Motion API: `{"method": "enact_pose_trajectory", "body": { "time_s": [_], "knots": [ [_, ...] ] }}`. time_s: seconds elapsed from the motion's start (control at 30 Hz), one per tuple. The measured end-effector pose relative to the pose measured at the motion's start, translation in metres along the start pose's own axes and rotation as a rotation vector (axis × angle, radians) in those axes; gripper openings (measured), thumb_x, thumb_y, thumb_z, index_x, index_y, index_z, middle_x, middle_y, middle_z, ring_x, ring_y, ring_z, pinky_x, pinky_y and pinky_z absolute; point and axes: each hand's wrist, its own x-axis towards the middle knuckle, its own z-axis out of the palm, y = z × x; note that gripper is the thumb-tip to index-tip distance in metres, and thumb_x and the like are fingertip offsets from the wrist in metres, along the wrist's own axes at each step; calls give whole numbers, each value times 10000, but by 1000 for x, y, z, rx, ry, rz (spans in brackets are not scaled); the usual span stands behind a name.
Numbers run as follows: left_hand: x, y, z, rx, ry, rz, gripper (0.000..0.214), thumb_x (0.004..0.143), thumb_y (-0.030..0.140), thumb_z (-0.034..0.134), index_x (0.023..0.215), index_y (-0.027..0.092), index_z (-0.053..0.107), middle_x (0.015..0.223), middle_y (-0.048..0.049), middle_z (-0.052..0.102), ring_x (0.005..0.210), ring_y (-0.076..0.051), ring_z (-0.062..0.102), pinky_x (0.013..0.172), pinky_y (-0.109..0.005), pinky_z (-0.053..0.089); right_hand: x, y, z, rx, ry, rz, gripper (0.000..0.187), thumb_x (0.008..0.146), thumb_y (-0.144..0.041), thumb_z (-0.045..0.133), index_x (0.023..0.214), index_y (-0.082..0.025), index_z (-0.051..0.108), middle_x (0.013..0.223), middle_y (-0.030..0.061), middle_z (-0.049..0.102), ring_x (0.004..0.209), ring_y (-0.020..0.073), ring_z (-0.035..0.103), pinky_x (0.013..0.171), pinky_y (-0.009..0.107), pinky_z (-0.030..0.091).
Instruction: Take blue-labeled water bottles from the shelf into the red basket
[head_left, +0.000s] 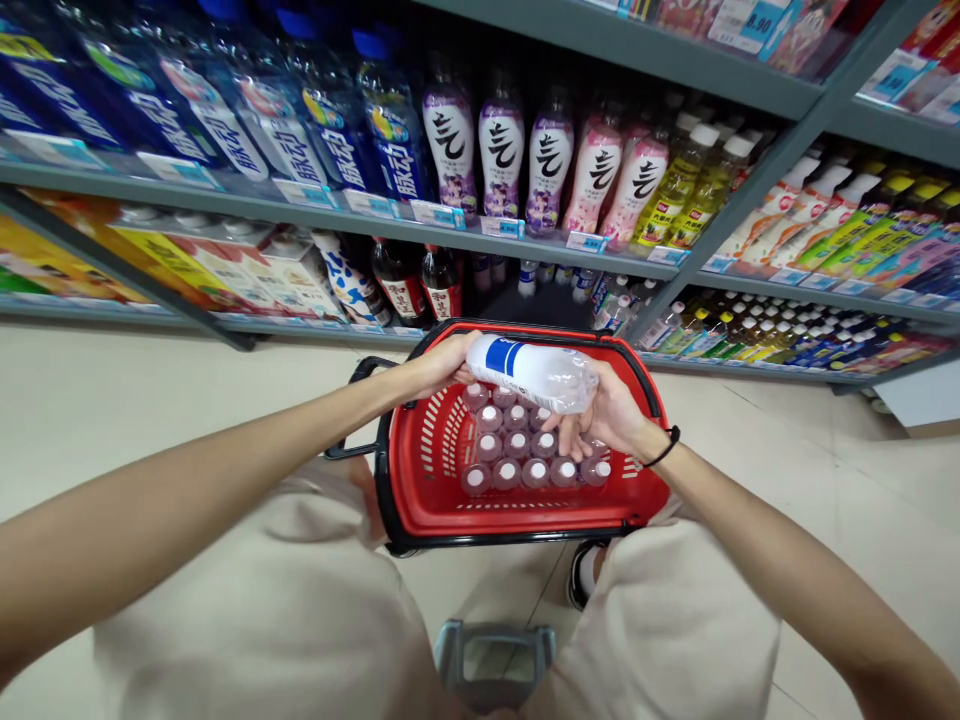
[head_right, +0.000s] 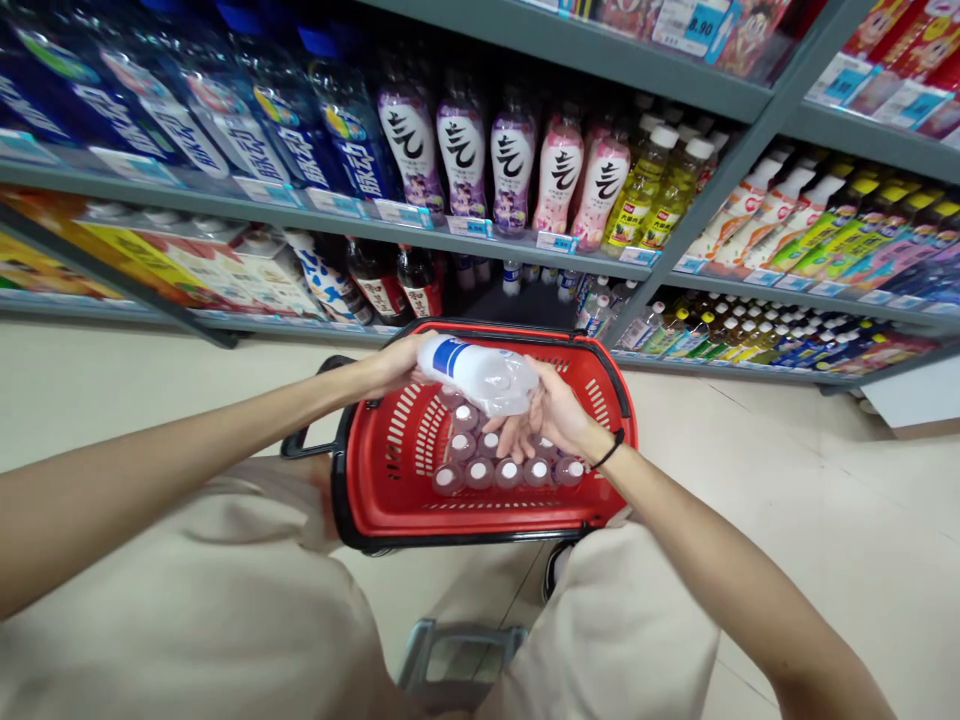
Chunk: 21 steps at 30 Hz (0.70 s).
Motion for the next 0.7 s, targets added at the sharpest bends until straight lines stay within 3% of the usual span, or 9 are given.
{"method": "enact_pose_trajectory", "body": {
  "time_s": [0.13,0.27,0.37,0.5,0.63,0.7],
  "knots": [
    [3,10,-7,76,229,49,332,866,483,465,745,177,515,610,-60,537,577,-170,499,578,-323,450,-1,8,-9,2,-50,-70,788,992,-733,294,857,-79,711,815,212,761,669,252,736,594,304,578],
    [-4,26,-25,169,254,215,436,849,434,464,948,78,694,912,-119,728,815,-202,643,735,-294,516,2,17,-14,-66,-102,-156,615,915,-673,651,981,-66,720,918,181,775,790,254,765,767,341,619],
    [-20,45,-35,402,191,371,516,917,458,446,1014,50,746,940,-118,743,812,-189,642,700,-259,478,11,25,-14,-216,-144,-124,551,900,-593,733,1084,-74,718,1014,160,769,869,240,764,787,337,627],
    [-46,71,-31,710,52,440,477,949,464,493,986,83,777,877,-86,748,746,-174,641,681,-257,443,28,35,-13,-540,-190,-58,492,914,-485,727,1235,-116,679,1132,128,751,947,227,738,802,319,610],
    [-56,73,-12,1142,-133,441,311,886,379,573,931,150,780,763,-64,728,680,-185,653,669,-280,429,31,38,-13,-1321,-66,182,235,949,-236,632,1092,-68,714,1110,214,737,1008,334,725,865,396,559],
    [-51,61,-6,1400,-195,406,291,888,390,595,914,156,765,740,-90,716,709,-231,680,669,-306,427,29,39,-16,-1443,-36,332,158,924,-147,606,949,-42,721,1083,270,726,1014,389,726,848,427,556]
  ]
}}
